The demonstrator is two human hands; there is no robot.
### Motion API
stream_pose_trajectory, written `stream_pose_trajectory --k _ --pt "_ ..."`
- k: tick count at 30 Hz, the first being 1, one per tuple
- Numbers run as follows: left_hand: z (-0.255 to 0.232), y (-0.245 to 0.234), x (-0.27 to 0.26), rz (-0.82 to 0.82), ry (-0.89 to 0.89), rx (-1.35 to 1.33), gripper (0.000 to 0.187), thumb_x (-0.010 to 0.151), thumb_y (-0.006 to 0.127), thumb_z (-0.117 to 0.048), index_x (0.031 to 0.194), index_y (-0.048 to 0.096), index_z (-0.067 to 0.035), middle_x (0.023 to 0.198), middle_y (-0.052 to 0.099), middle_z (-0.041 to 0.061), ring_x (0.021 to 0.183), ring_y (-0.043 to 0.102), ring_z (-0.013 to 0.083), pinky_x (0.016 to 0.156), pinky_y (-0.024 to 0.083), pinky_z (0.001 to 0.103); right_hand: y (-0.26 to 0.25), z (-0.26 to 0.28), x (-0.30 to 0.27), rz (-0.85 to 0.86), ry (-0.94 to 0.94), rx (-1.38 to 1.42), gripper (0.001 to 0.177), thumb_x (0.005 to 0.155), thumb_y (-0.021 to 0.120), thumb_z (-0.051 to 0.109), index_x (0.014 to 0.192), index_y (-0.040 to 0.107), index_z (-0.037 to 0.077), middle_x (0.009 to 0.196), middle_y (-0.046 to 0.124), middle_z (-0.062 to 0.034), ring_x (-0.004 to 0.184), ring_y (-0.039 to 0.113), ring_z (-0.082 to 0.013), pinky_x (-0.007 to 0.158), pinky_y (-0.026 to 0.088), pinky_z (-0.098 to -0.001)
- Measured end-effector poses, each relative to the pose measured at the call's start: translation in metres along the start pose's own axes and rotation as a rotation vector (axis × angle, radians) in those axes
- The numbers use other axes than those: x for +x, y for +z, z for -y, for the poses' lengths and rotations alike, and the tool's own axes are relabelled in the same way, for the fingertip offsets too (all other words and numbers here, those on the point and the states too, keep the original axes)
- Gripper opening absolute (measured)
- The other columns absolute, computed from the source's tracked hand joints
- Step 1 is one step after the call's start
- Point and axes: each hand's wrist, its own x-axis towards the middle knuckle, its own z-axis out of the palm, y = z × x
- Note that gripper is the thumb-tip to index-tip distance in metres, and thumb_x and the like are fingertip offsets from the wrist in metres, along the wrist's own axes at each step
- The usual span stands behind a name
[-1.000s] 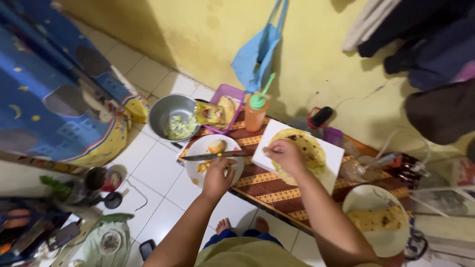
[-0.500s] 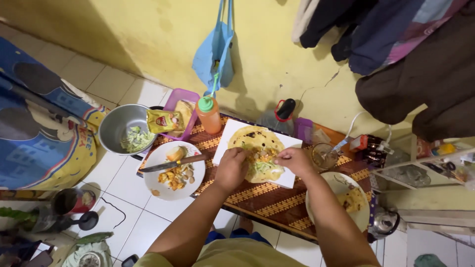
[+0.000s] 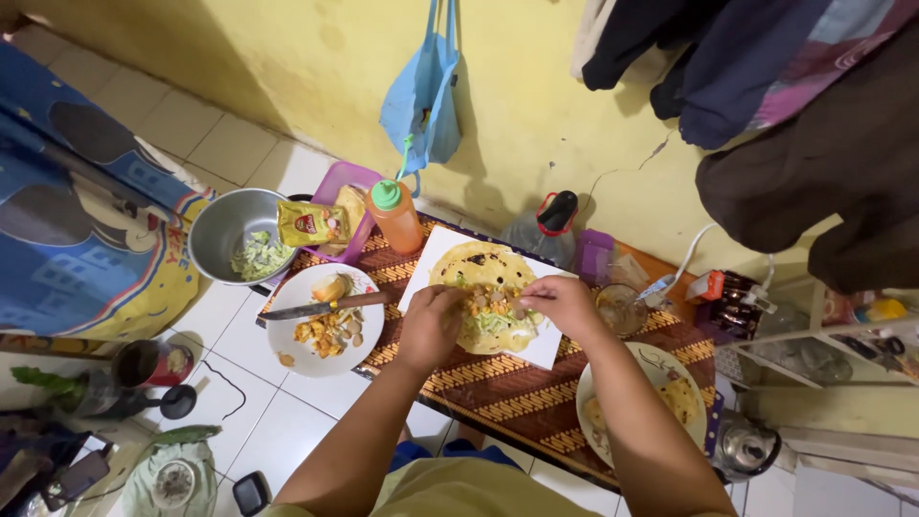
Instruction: The recorder prepares a kebab wrap by adding shredded cabbage, pieces of cooked meat, and sauce to a tortilla on a table.
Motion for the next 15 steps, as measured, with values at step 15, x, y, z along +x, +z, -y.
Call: stream_pose_trajectory --k 15 --pt "0.017 -0.029 -0.021 -0.106 -0.132 0.006 0.039 0.08 0.077 -0.008 0.119 0.071 -0.009 0.119 0.065 0.015 0.114 0.057 0.0367 0.099 0.047 0.043 0.034 0.054 0.021 0.204 -0.142 -0.403 0.01 0.078 0.08 0.009 0.085 0.074 0.006 0.077 0.072 -0.0068 0.069 0.071 -0.0189 0.064 0.056 -0.0323"
